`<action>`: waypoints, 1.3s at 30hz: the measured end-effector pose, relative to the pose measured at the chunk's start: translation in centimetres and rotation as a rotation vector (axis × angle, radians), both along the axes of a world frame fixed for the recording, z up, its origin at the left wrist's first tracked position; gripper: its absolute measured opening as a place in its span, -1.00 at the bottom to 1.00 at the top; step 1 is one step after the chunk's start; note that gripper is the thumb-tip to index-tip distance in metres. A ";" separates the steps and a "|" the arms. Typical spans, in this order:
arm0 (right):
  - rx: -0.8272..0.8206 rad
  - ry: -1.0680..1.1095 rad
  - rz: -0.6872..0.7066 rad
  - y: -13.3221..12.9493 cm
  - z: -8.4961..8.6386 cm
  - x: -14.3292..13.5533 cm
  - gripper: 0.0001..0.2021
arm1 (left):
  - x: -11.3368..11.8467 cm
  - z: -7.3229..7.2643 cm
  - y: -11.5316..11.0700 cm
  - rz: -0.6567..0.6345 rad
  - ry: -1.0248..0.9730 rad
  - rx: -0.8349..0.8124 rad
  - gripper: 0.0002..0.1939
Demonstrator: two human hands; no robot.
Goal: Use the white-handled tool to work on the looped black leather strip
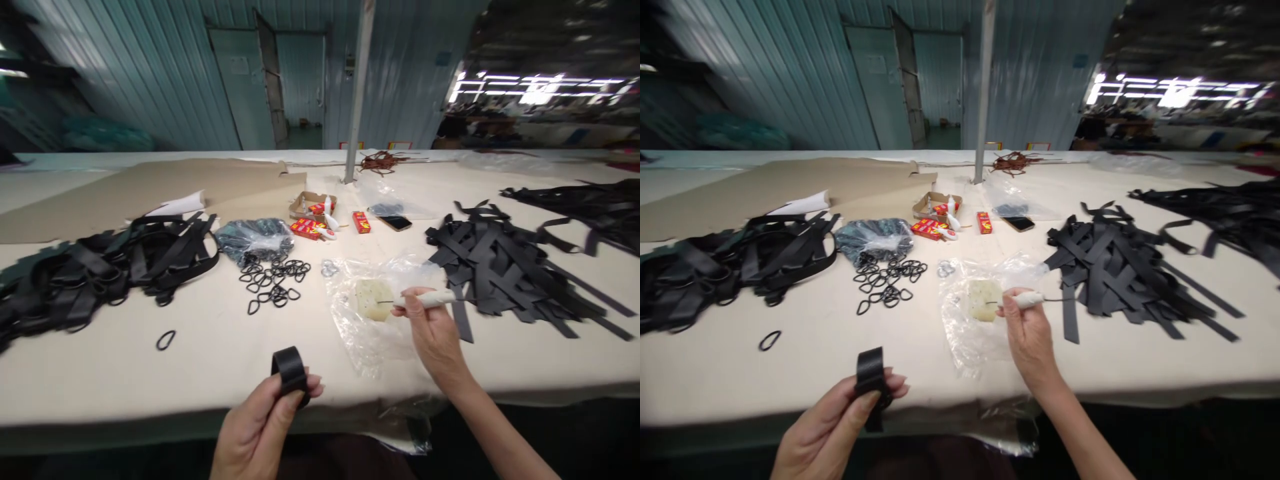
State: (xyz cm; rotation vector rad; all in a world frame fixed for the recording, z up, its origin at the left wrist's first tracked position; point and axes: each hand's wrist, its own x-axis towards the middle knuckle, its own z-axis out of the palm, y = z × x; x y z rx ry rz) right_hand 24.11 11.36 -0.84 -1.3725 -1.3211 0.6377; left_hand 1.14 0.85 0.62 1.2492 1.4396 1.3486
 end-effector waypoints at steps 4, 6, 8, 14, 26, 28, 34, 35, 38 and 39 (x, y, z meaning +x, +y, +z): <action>0.012 0.364 -0.256 -0.6 1.6 -0.3 -0.64 | -0.9 0.4 0.2 -0.189 0.253 0.311 -0.77; -0.025 0.604 -0.228 -1.8 3.0 -0.9 -0.68 | -1.4 0.5 0.1 -0.240 0.399 0.431 -0.72; -0.115 0.716 -0.104 -3.5 4.6 -1.8 -0.70 | -1.7 0.5 0.0 -0.274 0.488 0.500 -0.67; -0.308 0.740 0.263 -7.5 7.0 -5.1 -0.61 | -1.8 0.3 -0.3 -0.356 0.550 0.596 -0.59; -0.341 0.735 0.329 -8.5 6.1 -6.9 -0.66 | -1.6 0.8 -0.9 -0.351 0.589 0.578 -0.69; -0.350 0.740 0.322 -8.6 5.9 -7.0 -0.67 | -1.6 0.7 -1.0 -0.362 0.563 0.555 -0.68; -0.401 0.769 0.308 -8.7 5.3 -7.4 -0.69 | -1.3 0.7 -1.5 -0.372 0.382 0.311 -0.77; -0.409 0.770 0.301 -8.7 5.2 -7.5 -0.69 | -1.2 0.8 -1.5 -0.376 0.302 0.206 -0.80; -0.436 0.719 0.262 -8.7 4.6 -7.3 -0.69 | -0.6 1.2 -1.7 -0.379 0.013 -0.125 -0.80; -0.446 0.690 0.248 -8.7 4.3 -7.2 -0.70 | -0.5 1.3 -1.7 -0.370 -0.083 -0.206 -0.79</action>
